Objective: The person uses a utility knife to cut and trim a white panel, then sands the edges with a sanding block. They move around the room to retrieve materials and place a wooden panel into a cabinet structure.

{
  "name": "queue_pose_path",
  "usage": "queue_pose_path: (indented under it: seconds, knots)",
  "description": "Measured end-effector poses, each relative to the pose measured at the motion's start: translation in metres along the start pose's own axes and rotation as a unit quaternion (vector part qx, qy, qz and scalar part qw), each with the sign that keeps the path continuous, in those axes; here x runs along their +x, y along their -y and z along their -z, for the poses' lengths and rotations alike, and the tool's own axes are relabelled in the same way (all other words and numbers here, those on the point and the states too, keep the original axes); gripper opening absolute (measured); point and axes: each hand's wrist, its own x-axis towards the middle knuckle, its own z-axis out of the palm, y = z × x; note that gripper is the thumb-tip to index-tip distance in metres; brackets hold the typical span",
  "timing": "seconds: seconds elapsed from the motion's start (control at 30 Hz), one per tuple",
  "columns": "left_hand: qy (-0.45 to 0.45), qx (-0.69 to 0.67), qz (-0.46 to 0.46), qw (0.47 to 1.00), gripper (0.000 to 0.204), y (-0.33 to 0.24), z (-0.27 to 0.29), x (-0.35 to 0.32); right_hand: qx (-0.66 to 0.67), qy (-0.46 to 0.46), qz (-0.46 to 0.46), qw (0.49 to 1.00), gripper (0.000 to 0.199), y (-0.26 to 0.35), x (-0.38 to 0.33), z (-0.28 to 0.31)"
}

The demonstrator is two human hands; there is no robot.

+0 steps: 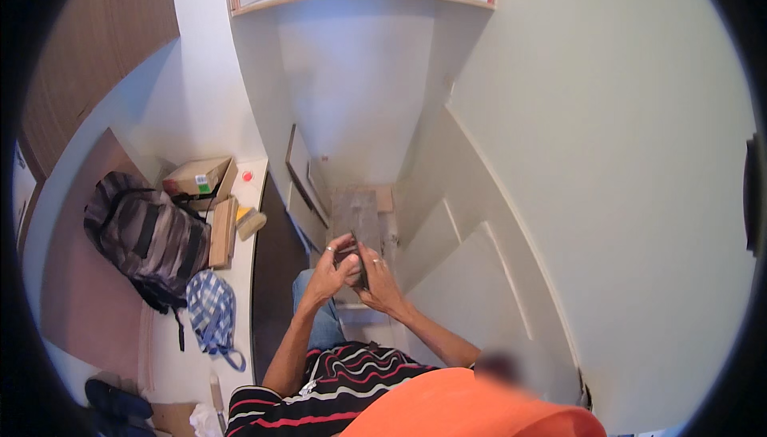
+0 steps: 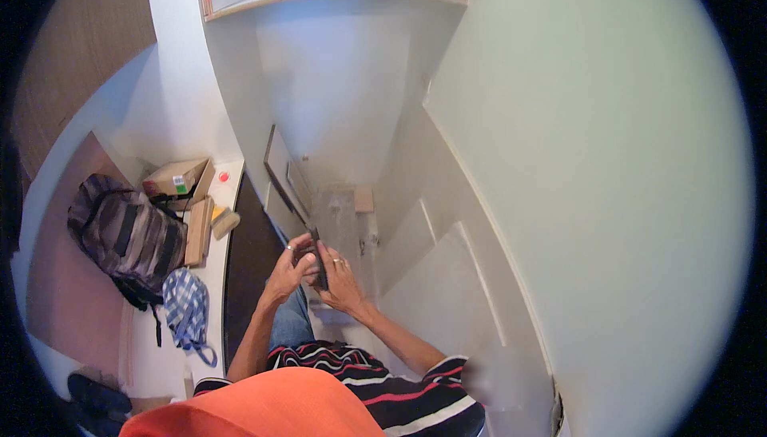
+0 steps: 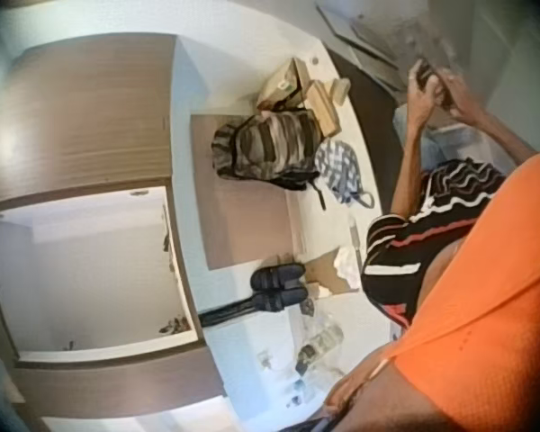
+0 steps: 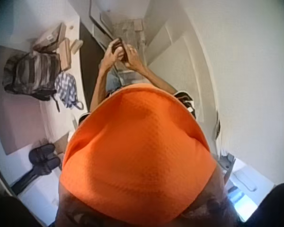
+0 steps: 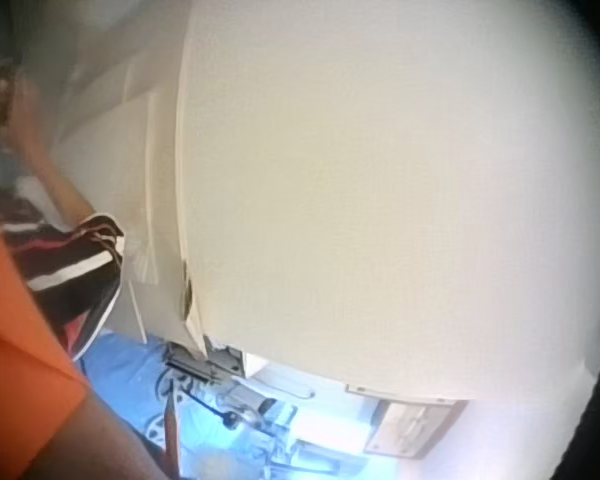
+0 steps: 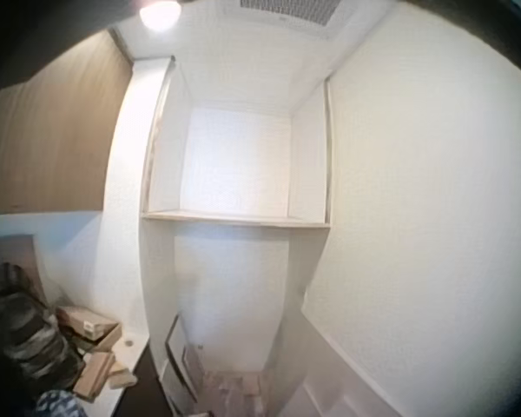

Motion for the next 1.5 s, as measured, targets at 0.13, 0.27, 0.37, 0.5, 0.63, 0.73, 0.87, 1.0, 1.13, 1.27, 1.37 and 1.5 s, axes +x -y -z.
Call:
queue_pose_path:
  seconds: [0.13,0.27,0.37,0.5,0.63,0.73,0.87,1.0,1.13,1.27,1.37,1.5]
  knots:
    - [0.039,0.131,-0.047,0.990,0.057,-0.026,0.000,0.056,0.080,-0.076,-0.052,0.993,0.065,-0.021,0.020,0.021]
    - [0.098,0.155,-0.107,0.977,0.053,-0.032,-0.008,0.098,0.054,-0.158,-0.010,0.986,0.067,-0.028,0.049,0.040]
    - [0.122,0.152,-0.099,0.976,0.053,-0.031,-0.013,0.124,0.018,-0.176,0.029,0.984,0.074,-0.033,0.071,0.051]
    - [0.168,0.158,-0.127,0.965,0.054,-0.039,-0.011,0.168,-0.009,-0.200,0.013,0.980,0.075,-0.053,0.104,0.060]
    - [0.238,0.192,-0.153,0.940,0.055,-0.063,-0.004,0.249,0.012,-0.287,0.019,0.958,0.068,-0.096,0.167,0.077]
    - [0.243,0.337,-0.279,0.866,0.052,-0.104,0.017,0.339,-0.002,-0.403,0.043,0.914,0.059,-0.137,0.236,0.120]
    - [0.067,0.432,-0.533,0.725,0.038,-0.213,0.046,0.476,-0.056,-0.528,0.008,0.848,0.043,-0.198,0.353,0.225]
    - [-0.041,0.430,-0.642,0.633,0.026,-0.349,0.082,0.586,-0.127,-0.566,-0.024,0.815,0.059,-0.224,0.460,0.308]
    - [-0.091,0.534,-0.440,0.716,0.029,-0.386,0.104,0.617,-0.201,-0.564,-0.053,0.799,0.071,-0.199,0.533,0.300]
    - [-0.022,0.564,-0.410,0.717,0.033,-0.370,0.114,0.615,-0.239,-0.569,-0.109,0.779,0.076,-0.190,0.577,0.280]
    - [0.028,0.545,-0.264,0.795,0.034,-0.363,0.112,0.618,-0.207,-0.603,-0.125,0.760,0.078,-0.195,0.590,0.300]
    - [0.082,0.551,-0.195,0.807,0.036,-0.373,0.103,0.623,-0.155,-0.658,-0.156,0.720,0.080,-0.176,0.599,0.321]
